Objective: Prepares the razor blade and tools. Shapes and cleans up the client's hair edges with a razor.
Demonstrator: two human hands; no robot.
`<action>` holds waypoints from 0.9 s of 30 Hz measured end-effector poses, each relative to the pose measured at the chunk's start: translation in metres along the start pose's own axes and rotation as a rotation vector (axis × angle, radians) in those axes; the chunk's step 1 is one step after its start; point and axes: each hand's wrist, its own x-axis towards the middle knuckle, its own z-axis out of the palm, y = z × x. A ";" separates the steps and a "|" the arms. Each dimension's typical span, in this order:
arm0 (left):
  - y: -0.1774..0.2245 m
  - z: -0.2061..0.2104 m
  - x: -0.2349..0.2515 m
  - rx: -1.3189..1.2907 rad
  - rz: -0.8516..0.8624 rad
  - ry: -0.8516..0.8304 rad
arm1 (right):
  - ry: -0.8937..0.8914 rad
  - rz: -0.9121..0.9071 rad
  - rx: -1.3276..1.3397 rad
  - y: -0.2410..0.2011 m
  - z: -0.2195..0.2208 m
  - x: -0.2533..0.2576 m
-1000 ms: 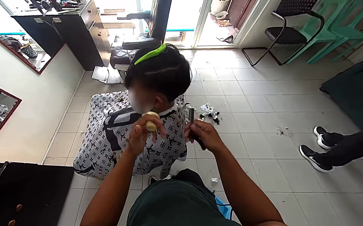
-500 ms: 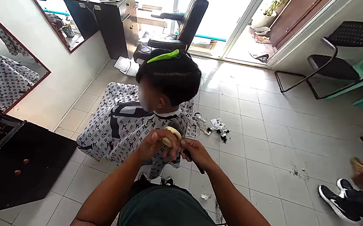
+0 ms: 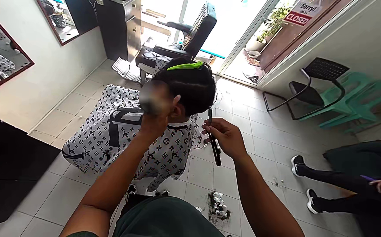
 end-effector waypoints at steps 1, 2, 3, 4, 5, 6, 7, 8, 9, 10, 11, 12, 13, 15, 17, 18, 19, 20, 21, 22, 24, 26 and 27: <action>-0.006 0.003 -0.002 -0.016 0.007 0.016 | 0.014 -0.014 -0.035 -0.006 0.001 0.004; -0.011 0.006 -0.006 -0.028 0.005 0.014 | 0.028 -0.038 -0.077 -0.012 0.002 0.008; -0.015 0.009 -0.009 -0.037 0.001 -0.005 | 0.040 -0.069 -0.135 -0.017 0.003 0.012; -0.017 0.011 -0.013 -0.042 -0.007 -0.039 | 0.049 -0.104 -0.205 -0.022 0.003 0.016; -0.019 0.014 -0.016 -0.044 -0.005 -0.052 | 0.056 -0.139 -0.283 -0.027 0.004 0.021; -0.019 0.017 -0.018 -0.049 0.002 -0.068 | 0.055 -0.171 -0.368 -0.034 0.004 0.025; -0.018 0.019 -0.020 -0.038 0.015 -0.077 | 0.047 -0.199 -0.457 -0.041 0.004 0.029; -0.017 0.020 -0.021 -0.036 0.022 -0.076 | 0.029 -0.219 -0.547 -0.048 0.004 0.034; -0.016 0.021 -0.023 -0.039 0.020 -0.082 | 0.006 -0.236 -0.635 -0.055 0.005 0.038; -0.014 0.023 -0.025 -0.046 0.014 -0.075 | -0.029 -0.238 -0.721 -0.061 0.006 0.041; -0.012 0.025 -0.028 -0.050 0.006 -0.064 | -0.072 -0.232 -0.800 -0.066 0.007 0.044; -0.011 0.027 -0.031 -0.050 -0.002 -0.055 | -0.109 -0.228 -0.864 -0.070 0.008 0.046; -0.009 0.028 -0.034 -0.052 -0.018 -0.063 | -0.135 -0.221 -0.910 -0.073 0.010 0.047; -0.007 0.030 -0.039 -0.067 -0.037 -0.063 | -0.161 -0.208 -0.966 -0.078 0.013 0.049; -0.006 0.032 -0.042 -0.081 -0.054 -0.064 | -0.180 -0.208 -1.015 -0.082 0.015 0.050; -0.004 0.033 -0.044 -0.086 -0.062 -0.064 | -0.197 -0.197 -1.045 -0.084 0.016 0.050; -0.003 0.033 -0.045 -0.091 -0.069 -0.059 | -0.214 -0.183 -1.073 -0.086 0.017 0.051; -0.002 0.033 -0.046 -0.089 -0.072 -0.055 | -0.219 -0.182 -1.091 -0.087 0.018 0.051; 0.000 0.033 -0.047 -0.077 -0.076 -0.059 | -0.217 -0.180 -1.105 -0.088 0.019 0.052; 0.001 0.034 -0.048 -0.055 -0.077 -0.072 | -0.215 -0.182 -1.119 -0.090 0.021 0.052; 0.002 0.035 -0.049 -0.003 -0.080 -0.108 | -0.233 -0.178 -1.144 -0.094 0.024 0.053; 0.003 0.036 -0.049 0.001 -0.090 -0.108 | -0.274 -0.150 -1.180 -0.096 0.028 0.053; 0.004 0.036 -0.049 -0.008 -0.094 -0.100 | -0.294 -0.139 -1.200 -0.096 0.030 0.054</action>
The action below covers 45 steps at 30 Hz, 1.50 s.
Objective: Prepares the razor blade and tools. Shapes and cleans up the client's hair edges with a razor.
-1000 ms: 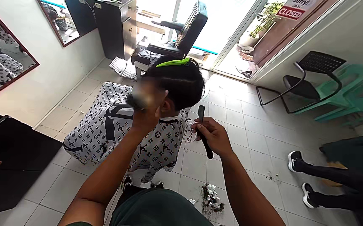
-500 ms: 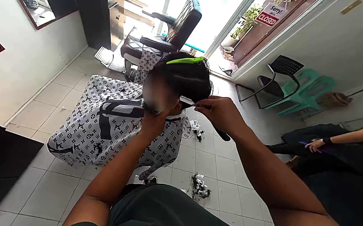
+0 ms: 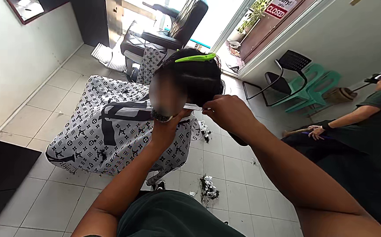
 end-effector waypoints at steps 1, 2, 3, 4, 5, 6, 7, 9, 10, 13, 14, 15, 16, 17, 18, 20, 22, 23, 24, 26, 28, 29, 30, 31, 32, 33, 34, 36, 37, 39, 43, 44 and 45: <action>0.001 0.000 0.000 0.004 -0.001 0.001 | -0.018 0.004 -0.015 -0.001 0.000 0.001; 0.001 0.000 0.000 0.018 -0.004 -0.009 | -0.035 0.012 -0.030 -0.002 -0.001 0.002; 0.001 0.000 0.000 0.029 -0.007 -0.014 | -0.056 0.025 -0.046 -0.002 -0.002 0.004; 0.002 0.001 0.000 0.038 -0.008 -0.016 | -0.085 0.038 -0.057 -0.003 -0.004 0.006; 0.002 0.001 -0.001 0.041 -0.005 -0.006 | -0.106 0.049 -0.064 -0.004 -0.006 0.008; 0.002 0.001 -0.001 0.062 -0.003 -0.005 | -0.119 0.054 -0.069 -0.005 -0.006 0.009; 0.002 0.001 -0.001 0.067 -0.001 0.002 | -0.125 0.055 -0.076 -0.005 -0.006 0.010; 0.003 0.001 -0.001 0.062 -0.001 0.007 | -0.134 0.050 -0.090 -0.005 -0.005 0.013; 0.003 0.001 -0.001 0.058 -0.001 0.002 | -0.133 0.046 -0.094 -0.005 -0.004 0.014; 0.004 -0.001 -0.001 0.065 -0.013 -0.030 | -0.129 0.033 -0.100 -0.005 -0.006 0.017; 0.004 -0.001 -0.001 0.061 -0.016 -0.031 | -0.126 0.027 -0.104 -0.005 -0.006 0.018; 0.004 0.000 -0.001 0.051 -0.018 -0.028 | -0.125 0.020 -0.107 -0.005 -0.006 0.019; 0.004 0.000 -0.001 0.042 -0.015 -0.018 | -0.126 0.015 -0.113 -0.005 -0.006 0.020; 0.004 0.000 -0.001 0.042 -0.015 -0.019 | -0.129 0.011 -0.122 -0.005 -0.006 0.021; 0.005 0.000 -0.001 0.041 -0.015 -0.019 | -0.138 0.011 -0.131 -0.006 -0.007 0.021; 0.005 0.000 -0.001 0.037 -0.015 -0.015 | -0.161 0.019 -0.139 -0.007 -0.008 0.023; 0.005 -0.001 -0.001 0.035 -0.021 -0.028 | -0.166 0.019 -0.138 -0.007 -0.009 0.023; 0.005 -0.001 -0.001 0.036 -0.021 -0.035 | -0.169 0.020 -0.139 -0.007 -0.009 0.023; 0.005 -0.001 -0.001 0.037 -0.019 -0.033 | -0.173 0.025 -0.138 -0.008 -0.009 0.023; 0.005 -0.001 -0.001 0.025 -0.011 -0.009 | -0.163 0.024 -0.131 -0.009 -0.011 0.023; 0.005 -0.001 -0.001 0.022 -0.010 -0.002 | -0.154 0.026 -0.132 -0.009 -0.012 0.023; 0.005 -0.001 -0.001 0.027 -0.013 -0.007 | -0.154 0.029 -0.135 -0.009 -0.011 0.023; 0.005 -0.001 -0.001 0.030 -0.012 -0.008 | -0.155 0.028 -0.136 -0.009 -0.011 0.024; 0.005 0.000 -0.001 0.027 -0.014 -0.007 | -0.159 0.025 -0.140 -0.009 -0.010 0.024; 0.005 0.000 -0.001 0.022 -0.017 -0.007 | -0.162 0.021 -0.142 -0.010 -0.009 0.024; 0.004 0.001 -0.001 0.021 -0.019 -0.010 | -0.168 0.021 -0.145 -0.010 -0.009 0.025; 0.004 0.001 -0.001 0.024 -0.019 -0.012 | -0.173 0.023 -0.146 -0.010 -0.010 0.025; 0.004 0.000 -0.001 0.033 -0.014 -0.026 | -0.168 0.032 -0.143 -0.010 -0.013 0.025; 0.005 -0.001 -0.001 0.035 -0.015 -0.029 | -0.162 0.030 -0.142 -0.009 -0.014 0.025; 0.006 -0.002 -0.001 0.030 -0.016 -0.033 | -0.166 0.026 -0.146 -0.009 -0.014 0.025; 0.006 -0.001 -0.001 0.040 -0.022 -0.032 | -0.186 0.023 -0.168 -0.011 -0.014 0.027; 0.006 -0.001 0.000 0.045 -0.018 -0.030 | -0.172 0.019 -0.166 -0.010 -0.014 0.027; 0.005 -0.001 0.000 0.041 -0.015 -0.024 | -0.158 0.014 -0.163 -0.008 -0.015 0.026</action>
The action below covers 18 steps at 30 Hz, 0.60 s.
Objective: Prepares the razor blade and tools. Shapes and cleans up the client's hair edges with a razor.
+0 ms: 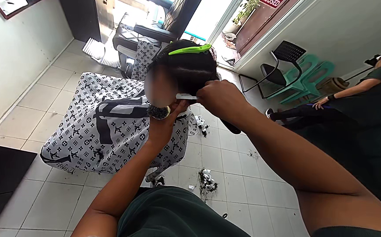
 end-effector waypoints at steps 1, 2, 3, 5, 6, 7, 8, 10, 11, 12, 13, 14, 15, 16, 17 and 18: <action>0.000 0.000 0.000 -0.009 0.001 0.002 | 0.006 -0.003 0.002 0.001 0.000 0.000; 0.000 0.000 0.000 -0.014 -0.001 0.002 | 0.001 -0.004 0.001 0.000 -0.001 0.000; -0.001 0.000 -0.001 -0.021 -0.003 0.003 | -0.008 -0.004 -0.002 -0.001 0.000 0.001; 0.000 0.000 -0.001 -0.028 -0.007 0.004 | -0.027 -0.003 -0.012 -0.002 0.000 0.002; 0.001 0.000 0.000 -0.027 -0.009 0.005 | -0.033 -0.002 -0.013 -0.002 0.000 0.002; 0.001 0.000 0.000 -0.027 -0.010 0.004 | -0.030 -0.002 -0.010 -0.001 -0.002 0.002; 0.001 -0.001 0.000 -0.023 -0.012 0.001 | -0.019 -0.006 -0.007 -0.001 -0.003 0.002; 0.001 -0.001 0.000 -0.019 -0.015 0.003 | -0.013 -0.007 -0.004 -0.001 -0.003 0.002; 0.001 -0.002 0.000 -0.010 -0.011 -0.005 | -0.021 -0.003 -0.001 -0.001 -0.003 0.002; 0.001 -0.002 0.000 -0.001 -0.009 -0.012 | -0.028 -0.004 -0.005 -0.002 -0.002 0.003; 0.001 -0.001 0.000 0.007 -0.010 -0.016 | -0.038 -0.003 -0.008 -0.003 -0.001 0.003; 0.001 -0.001 0.000 0.010 -0.009 -0.015 | -0.040 -0.002 -0.010 -0.003 -0.001 0.004; 0.001 -0.001 0.000 0.006 -0.009 -0.013 | -0.033 -0.004 -0.012 -0.002 -0.002 0.004; 0.001 -0.001 0.000 0.002 -0.007 -0.008 | -0.022 -0.005 -0.004 -0.002 -0.003 0.003; 0.001 -0.002 0.000 -0.001 -0.005 -0.007 | -0.014 -0.006 0.001 -0.001 -0.004 0.003; 0.001 -0.002 -0.001 0.002 -0.005 -0.013 | -0.010 -0.008 0.000 0.000 -0.005 0.002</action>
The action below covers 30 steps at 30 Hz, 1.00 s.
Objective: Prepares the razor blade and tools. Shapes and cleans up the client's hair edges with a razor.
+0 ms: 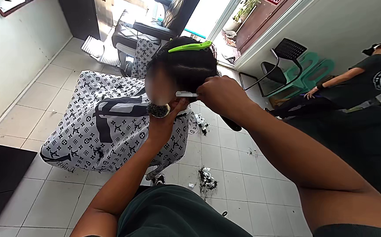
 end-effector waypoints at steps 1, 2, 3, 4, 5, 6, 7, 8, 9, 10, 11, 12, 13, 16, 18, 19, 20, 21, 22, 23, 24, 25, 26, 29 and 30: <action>0.000 0.000 0.000 0.000 0.001 -0.002 | -0.002 -0.003 -0.004 0.000 0.000 0.000; 0.000 -0.001 0.000 -0.001 0.000 -0.002 | -0.011 -0.003 -0.011 -0.001 0.000 0.000; 0.000 0.000 0.000 -0.007 -0.001 -0.002 | -0.019 -0.004 -0.018 -0.001 0.000 0.000; 0.000 0.000 0.000 -0.006 -0.002 -0.002 | -0.028 -0.001 -0.023 -0.001 0.000 0.001; 0.000 0.000 0.000 -0.006 0.000 0.003 | -0.027 -0.002 -0.023 0.000 -0.001 0.001; 0.000 0.000 0.000 -0.006 0.001 0.005 | -0.024 -0.001 -0.023 0.000 -0.001 0.001; 0.000 0.000 0.000 -0.002 0.002 0.002 | -0.014 0.002 -0.021 0.001 -0.002 0.001; 0.000 -0.001 0.000 0.006 0.004 0.001 | -0.007 0.004 -0.022 0.001 -0.003 0.001; 0.000 -0.001 0.000 0.006 0.004 -0.003 | -0.007 0.005 -0.024 0.001 -0.002 0.001; 0.000 -0.001 0.000 0.005 0.002 -0.009 | -0.012 0.000 -0.023 0.000 -0.002 0.001; 0.000 0.000 0.000 0.003 -0.002 -0.020 | -0.019 -0.015 -0.017 0.001 0.000 0.001; -0.001 0.000 0.000 -0.009 -0.006 -0.027 | -0.018 -0.049 0.010 0.004 0.002 -0.001; -0.004 0.001 -0.001 -0.037 -0.003 -0.029 | 0.009 -0.118 0.066 0.011 0.005 -0.005; -0.015 -0.006 -0.004 -0.241 0.076 0.060 | 0.202 -0.381 0.330 0.040 0.028 -0.030; -0.020 -0.019 -0.008 -0.487 0.126 0.170 | 0.303 -0.393 0.523 0.053 0.049 -0.053; -0.020 -0.028 -0.011 -0.647 0.116 0.128 | 0.302 -0.329 0.647 0.056 0.059 -0.066; -0.020 -0.037 -0.011 -0.865 0.097 0.022 | 0.280 -0.253 0.788 0.056 0.069 -0.076; -0.020 -0.046 -0.010 -1.132 0.096 -0.153 | 0.246 -0.184 0.941 0.053 0.080 -0.084; -0.018 -0.052 -0.006 -1.380 0.125 -0.335 | 0.215 -0.123 1.064 0.047 0.091 -0.091; -0.013 -0.056 -0.001 -1.564 0.163 -0.476 | 0.210 -0.066 1.100 0.038 0.100 -0.094; -0.008 -0.058 0.004 -1.683 0.204 -0.563 | 0.212 -0.034 1.064 0.027 0.108 -0.095; -0.004 -0.058 0.008 -1.772 0.238 -0.601 | 0.201 -0.034 1.024 0.017 0.115 -0.096; 0.000 -0.056 0.010 -1.843 0.256 -0.606 | 0.215 -0.073 1.041 0.009 0.122 -0.097; 0.000 -0.052 0.014 -1.957 0.239 -0.552 | 0.398 -0.177 1.420 -0.003 0.132 -0.100; 0.000 -0.053 0.014 -1.978 0.242 -0.559 | 0.406 -0.156 1.470 -0.002 0.131 -0.100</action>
